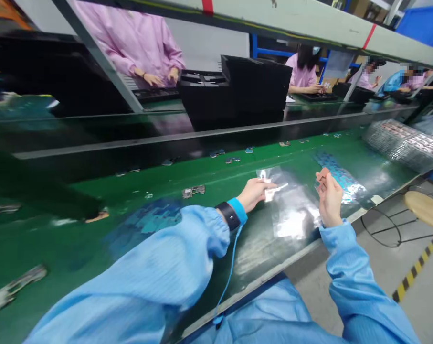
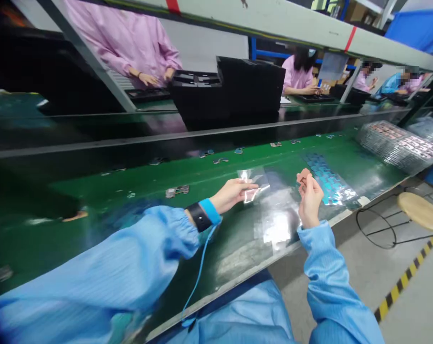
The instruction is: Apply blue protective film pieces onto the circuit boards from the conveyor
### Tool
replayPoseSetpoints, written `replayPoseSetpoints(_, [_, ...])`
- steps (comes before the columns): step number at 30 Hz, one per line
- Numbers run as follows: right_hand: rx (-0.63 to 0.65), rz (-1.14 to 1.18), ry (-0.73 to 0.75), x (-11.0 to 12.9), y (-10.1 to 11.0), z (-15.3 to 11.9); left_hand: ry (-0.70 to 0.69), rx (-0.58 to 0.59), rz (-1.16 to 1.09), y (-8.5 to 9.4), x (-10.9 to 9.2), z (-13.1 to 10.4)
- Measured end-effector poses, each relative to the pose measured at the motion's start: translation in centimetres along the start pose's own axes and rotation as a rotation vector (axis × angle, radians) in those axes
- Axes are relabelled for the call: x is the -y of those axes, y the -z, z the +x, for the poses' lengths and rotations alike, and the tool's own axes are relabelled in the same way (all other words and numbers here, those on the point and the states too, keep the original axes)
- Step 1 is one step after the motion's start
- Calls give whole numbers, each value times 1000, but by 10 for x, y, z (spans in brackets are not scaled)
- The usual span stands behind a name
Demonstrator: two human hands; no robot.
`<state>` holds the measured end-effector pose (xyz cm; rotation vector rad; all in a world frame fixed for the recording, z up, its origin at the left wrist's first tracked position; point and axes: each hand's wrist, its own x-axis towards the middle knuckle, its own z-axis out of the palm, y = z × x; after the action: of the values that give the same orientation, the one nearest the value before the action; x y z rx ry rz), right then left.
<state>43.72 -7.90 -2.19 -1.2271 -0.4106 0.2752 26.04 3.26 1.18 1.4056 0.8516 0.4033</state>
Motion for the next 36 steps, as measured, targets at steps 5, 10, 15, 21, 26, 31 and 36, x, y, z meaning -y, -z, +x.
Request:
replayPoseSetpoints(5, [40,-104,146,14,3,-22,13,-207,-24,-24,4,28])
replayPoseSetpoints(10, [69,-275,436,26,-7,-67,-17,-259,34,-13,-9,-2])
replayPoseSetpoints(15, [359,-623,1197,45,-25,-114,40,28,50,26,-31,-100])
replayPoseSetpoints(21, [712,-593,1409,60,-55,-155,-18,-9,182,63,-22,-186])
replayPoseSetpoints(26, [727,-335,1029,45,-75,-176,-71,-169,197,96,1,-212])
replayPoseSetpoints(31, [917,-176,-25,43,-100,-188,-65,-268,152,123,10,-232])
replayPoseSetpoints(36, [1053,-173,-266,47,-126,-198,-16,-295,68,140,18,-240])
